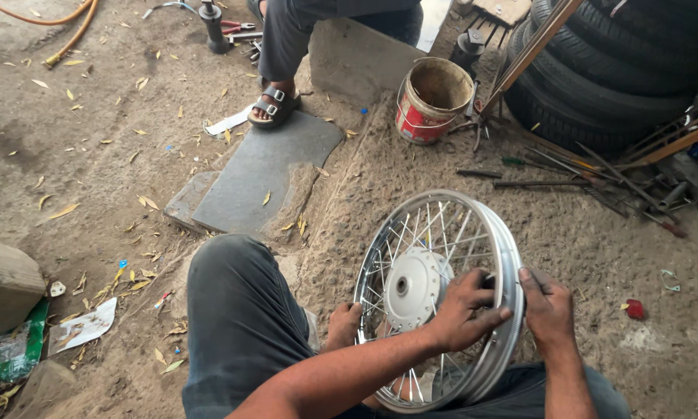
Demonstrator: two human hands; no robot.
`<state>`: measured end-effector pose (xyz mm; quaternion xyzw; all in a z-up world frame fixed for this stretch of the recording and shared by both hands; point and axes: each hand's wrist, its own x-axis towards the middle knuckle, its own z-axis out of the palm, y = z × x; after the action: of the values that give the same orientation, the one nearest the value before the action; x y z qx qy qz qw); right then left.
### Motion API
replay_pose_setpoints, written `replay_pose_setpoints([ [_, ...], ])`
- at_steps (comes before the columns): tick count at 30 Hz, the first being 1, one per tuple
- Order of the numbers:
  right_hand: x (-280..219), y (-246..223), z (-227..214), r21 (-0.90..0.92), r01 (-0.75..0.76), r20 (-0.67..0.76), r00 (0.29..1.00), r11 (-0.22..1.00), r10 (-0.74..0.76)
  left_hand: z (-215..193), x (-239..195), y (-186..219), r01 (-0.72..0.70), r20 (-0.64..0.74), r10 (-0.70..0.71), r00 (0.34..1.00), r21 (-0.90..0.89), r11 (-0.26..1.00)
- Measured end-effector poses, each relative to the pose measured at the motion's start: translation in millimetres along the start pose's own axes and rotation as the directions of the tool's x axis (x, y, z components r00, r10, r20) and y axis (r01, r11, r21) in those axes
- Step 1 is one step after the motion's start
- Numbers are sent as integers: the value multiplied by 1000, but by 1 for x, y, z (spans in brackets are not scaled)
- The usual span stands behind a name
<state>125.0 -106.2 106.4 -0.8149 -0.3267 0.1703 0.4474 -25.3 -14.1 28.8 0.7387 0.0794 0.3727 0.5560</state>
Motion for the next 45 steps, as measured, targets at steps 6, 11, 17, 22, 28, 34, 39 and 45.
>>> replay_pose_setpoints([
  [6, -6, -16, 10, 151, 44, 272, 959, 988, -84, -29, 10, 33, 85, -197, -87, 977, -22, 996],
  [11, 2, -9, 30, 346, -124, 277, 961, 930, 25, -34, 41, 23, 256, -315, -262, 912, -63, 965],
  [17, 24, 10, 27, 199, -45, 105, 994, 979, 25, -31, 52, 26, 247, -132, -222, 966, 224, 943],
  [22, 17, 16, 8, -26, -51, -91, 995, 998, 49, 4, 8, 50, 176, -140, -140, 980, 290, 941],
  [28, 14, -3, 2, -326, -99, -210, 977, 940, 30, 2, -9, 80, 226, -56, -219, 974, 225, 948],
  [34, 10, -3, 1, -320, -153, -221, 972, 935, 83, 5, 1, 48, 355, 68, -349, 935, -138, 925],
  [39, 6, -19, 6, -228, -157, -209, 972, 961, 109, 0, 25, 1, 633, 534, -347, 771, -588, 504],
  [45, -2, -31, 9, -225, -147, -165, 980, 963, 111, 4, 30, -23, 708, 653, -300, 695, -550, 443],
])
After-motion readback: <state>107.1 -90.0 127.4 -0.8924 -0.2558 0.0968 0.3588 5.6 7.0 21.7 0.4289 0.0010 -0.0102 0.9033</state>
